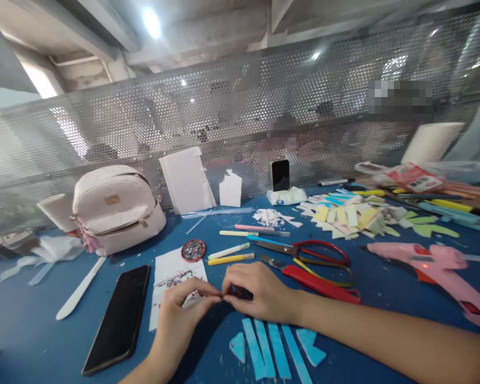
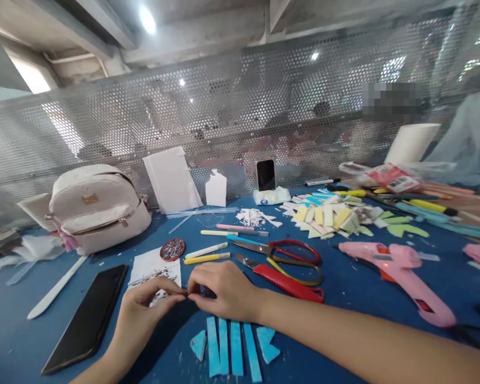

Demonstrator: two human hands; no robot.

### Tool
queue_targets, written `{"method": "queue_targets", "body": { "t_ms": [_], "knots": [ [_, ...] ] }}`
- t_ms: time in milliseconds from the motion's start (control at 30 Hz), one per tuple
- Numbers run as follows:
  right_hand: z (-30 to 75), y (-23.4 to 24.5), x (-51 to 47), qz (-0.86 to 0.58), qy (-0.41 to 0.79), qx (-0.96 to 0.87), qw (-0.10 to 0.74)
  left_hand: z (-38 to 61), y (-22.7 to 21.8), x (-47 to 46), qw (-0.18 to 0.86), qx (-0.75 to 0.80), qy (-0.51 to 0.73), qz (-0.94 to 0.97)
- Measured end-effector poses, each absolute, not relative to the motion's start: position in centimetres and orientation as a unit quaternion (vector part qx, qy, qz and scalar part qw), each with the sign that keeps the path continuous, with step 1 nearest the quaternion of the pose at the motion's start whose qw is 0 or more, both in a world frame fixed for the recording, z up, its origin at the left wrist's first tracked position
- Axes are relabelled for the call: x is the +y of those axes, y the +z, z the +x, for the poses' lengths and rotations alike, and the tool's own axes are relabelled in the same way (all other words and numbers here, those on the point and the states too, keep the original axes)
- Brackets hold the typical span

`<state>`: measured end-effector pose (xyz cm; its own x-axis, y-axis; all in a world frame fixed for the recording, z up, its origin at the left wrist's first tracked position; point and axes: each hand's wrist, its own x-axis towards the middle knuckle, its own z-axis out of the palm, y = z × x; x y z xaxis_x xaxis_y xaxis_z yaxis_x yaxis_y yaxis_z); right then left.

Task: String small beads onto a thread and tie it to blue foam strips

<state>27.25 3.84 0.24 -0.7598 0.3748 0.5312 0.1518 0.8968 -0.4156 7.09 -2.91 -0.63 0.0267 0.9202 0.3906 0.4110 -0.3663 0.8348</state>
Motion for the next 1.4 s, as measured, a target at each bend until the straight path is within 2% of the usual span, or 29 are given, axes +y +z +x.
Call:
{"method": "queue_targets", "body": {
  "t_ms": [967,1233,1400],
  "knots": [
    [27.44,0.53,3.82,-0.163,0.208,-0.901,0.345,6.19,-0.72,-2.87,0.307,0.543,0.448,0.640],
    [27.31,0.50,3.85,-0.112,0.230,-0.914,0.314,6.46,-1.12,-2.99,0.307,0.555,0.432,0.642],
    [27.33,0.41,3.94,-0.124,0.241,-0.901,0.338,6.62,-0.92,-3.16,0.310,0.561,0.430,0.636]
  ]
}}
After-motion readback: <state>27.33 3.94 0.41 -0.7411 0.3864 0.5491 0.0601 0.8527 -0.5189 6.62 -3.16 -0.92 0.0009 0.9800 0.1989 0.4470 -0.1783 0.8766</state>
